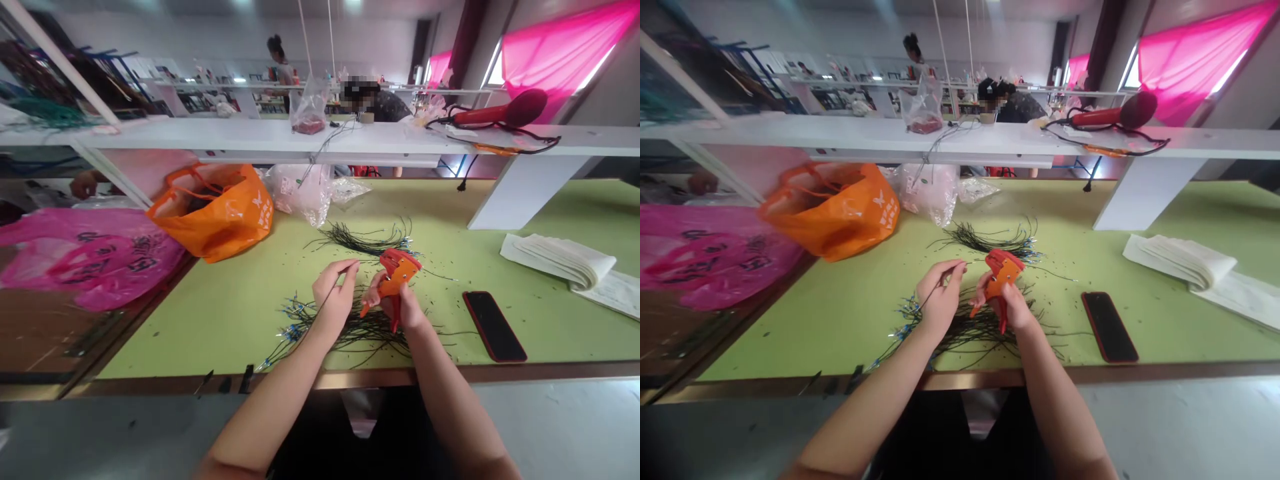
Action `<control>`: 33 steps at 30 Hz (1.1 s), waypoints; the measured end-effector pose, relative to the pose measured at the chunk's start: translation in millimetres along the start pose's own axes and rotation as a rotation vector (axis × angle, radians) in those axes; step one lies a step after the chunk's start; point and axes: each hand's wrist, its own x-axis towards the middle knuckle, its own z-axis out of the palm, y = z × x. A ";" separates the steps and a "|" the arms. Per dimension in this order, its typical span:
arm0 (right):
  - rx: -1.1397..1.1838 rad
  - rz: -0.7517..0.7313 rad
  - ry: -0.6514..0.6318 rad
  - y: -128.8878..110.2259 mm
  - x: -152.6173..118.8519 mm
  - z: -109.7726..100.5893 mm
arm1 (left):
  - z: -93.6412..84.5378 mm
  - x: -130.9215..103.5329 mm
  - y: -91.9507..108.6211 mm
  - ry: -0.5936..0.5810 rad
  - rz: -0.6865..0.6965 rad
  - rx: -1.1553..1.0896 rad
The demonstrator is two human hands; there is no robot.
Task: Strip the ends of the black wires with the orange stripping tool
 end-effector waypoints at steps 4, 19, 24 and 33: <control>-0.073 -0.013 0.174 13.6 5.2 -2.6 | 5.9 -1.0 -6.0 -0.090 0.331 0.132; -0.153 0.087 0.359 27.5 -1.3 -10.8 | -4.7 -10.4 -4.8 -0.245 0.429 0.210; -0.150 0.120 0.332 22.0 -1.6 -8.7 | -3.4 -13.6 -5.6 -0.219 0.381 0.133; -0.207 0.118 0.318 23.8 -5.4 -9.2 | -1.3 -15.4 -3.3 -0.163 0.397 0.095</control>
